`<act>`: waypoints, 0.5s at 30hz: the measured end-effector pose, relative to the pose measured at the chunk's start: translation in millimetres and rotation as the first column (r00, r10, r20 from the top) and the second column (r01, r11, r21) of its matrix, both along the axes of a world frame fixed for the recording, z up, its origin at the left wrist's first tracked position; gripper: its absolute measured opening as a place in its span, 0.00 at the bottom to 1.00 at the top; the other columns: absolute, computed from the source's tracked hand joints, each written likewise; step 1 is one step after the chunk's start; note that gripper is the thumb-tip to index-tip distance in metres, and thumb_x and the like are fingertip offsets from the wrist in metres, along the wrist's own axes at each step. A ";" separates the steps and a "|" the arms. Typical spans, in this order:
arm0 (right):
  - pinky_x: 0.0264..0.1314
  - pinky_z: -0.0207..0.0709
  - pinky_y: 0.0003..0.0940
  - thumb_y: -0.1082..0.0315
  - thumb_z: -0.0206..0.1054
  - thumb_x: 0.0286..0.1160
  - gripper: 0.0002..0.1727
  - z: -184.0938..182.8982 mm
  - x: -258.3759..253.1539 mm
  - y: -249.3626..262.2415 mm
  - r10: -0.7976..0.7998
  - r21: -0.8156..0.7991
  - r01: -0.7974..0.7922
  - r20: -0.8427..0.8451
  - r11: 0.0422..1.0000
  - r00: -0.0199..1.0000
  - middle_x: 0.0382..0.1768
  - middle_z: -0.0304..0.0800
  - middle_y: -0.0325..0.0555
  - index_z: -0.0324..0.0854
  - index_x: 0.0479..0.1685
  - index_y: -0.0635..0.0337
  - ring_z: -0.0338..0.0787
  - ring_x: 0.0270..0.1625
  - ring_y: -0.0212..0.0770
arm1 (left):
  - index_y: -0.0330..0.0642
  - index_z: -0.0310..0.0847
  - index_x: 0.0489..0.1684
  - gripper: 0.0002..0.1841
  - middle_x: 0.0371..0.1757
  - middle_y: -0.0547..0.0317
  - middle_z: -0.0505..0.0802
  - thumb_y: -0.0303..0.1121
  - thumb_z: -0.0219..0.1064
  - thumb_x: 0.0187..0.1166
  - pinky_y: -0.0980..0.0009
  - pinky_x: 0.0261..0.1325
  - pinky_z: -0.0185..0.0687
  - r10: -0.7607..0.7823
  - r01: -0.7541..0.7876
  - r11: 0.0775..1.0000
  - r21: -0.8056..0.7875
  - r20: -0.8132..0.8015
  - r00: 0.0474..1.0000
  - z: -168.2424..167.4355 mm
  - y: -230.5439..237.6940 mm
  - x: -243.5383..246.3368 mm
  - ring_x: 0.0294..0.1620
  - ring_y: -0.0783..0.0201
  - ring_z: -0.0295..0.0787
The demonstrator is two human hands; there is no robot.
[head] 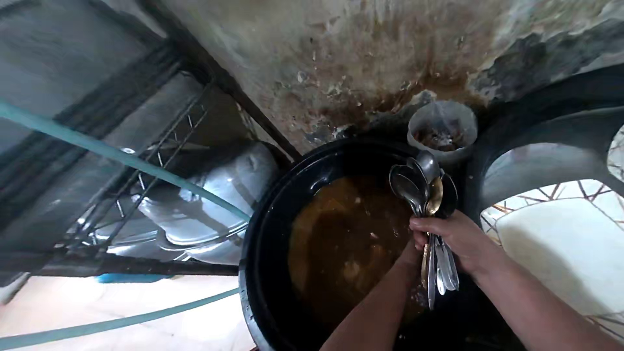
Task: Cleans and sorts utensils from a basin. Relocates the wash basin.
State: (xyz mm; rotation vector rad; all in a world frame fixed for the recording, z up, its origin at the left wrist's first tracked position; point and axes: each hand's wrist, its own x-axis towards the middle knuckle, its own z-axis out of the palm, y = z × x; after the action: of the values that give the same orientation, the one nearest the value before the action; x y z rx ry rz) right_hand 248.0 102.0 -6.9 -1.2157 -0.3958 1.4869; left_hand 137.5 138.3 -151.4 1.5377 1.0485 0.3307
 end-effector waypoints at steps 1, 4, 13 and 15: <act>0.25 0.82 0.28 0.78 0.66 0.76 0.08 1.6 0.0 0.1 0.004 -0.009 -0.004 0.008 1.000 1.000 0.20 0.80 0.45 0.77 0.49 0.63 0.82 0.19 0.35 | 0.24 0.76 0.67 0.15 0.64 0.35 0.87 0.24 0.51 0.92 0.63 0.73 0.73 -0.112 0.063 0.982 -0.180 -0.279 0.954 46.0 3.2 6.1 0.64 0.50 0.83; 0.25 0.81 0.27 0.78 0.65 0.78 0.06 4.9 -0.7 0.2 0.004 -0.026 -0.003 0.029 1.000 1.000 0.20 0.81 0.44 0.77 0.48 0.62 0.81 0.19 0.34 | 0.26 0.72 0.76 0.20 0.72 0.31 0.82 0.30 0.49 0.94 0.50 0.77 0.71 -0.447 0.348 0.893 -0.285 -0.472 0.760 85.4 6.3 -3.3 0.72 0.43 0.80; 0.27 0.83 0.29 0.77 0.64 0.77 0.01 1.7 0.0 -0.8 0.004 -0.011 -0.003 0.053 1.000 0.999 0.22 0.82 0.44 0.80 0.41 0.63 0.83 0.21 0.35 | 0.41 0.80 0.66 0.15 0.43 0.56 0.91 0.37 0.57 0.91 0.66 0.41 0.90 -0.016 0.003 0.747 -0.665 -0.014 1.000 64.1 33.2 -78.2 0.36 0.63 0.91; 0.27 0.83 0.29 0.77 0.64 0.77 0.02 2.9 -1.0 -1.1 0.001 -0.020 0.000 0.051 1.000 0.999 0.21 0.83 0.44 0.80 0.40 0.63 0.83 0.21 0.36 | 0.42 0.81 0.63 0.18 0.45 0.56 0.91 0.45 0.55 0.92 0.64 0.44 0.89 0.070 -0.084 0.754 -0.652 -0.047 0.996 71.3 37.4 -91.0 0.41 0.62 0.91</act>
State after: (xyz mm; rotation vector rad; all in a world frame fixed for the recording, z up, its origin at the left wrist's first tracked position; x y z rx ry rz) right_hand 247.0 100.9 -4.0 -1.2718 -0.4167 1.4658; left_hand 46.5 175.7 -80.0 0.8602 1.0923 -0.0143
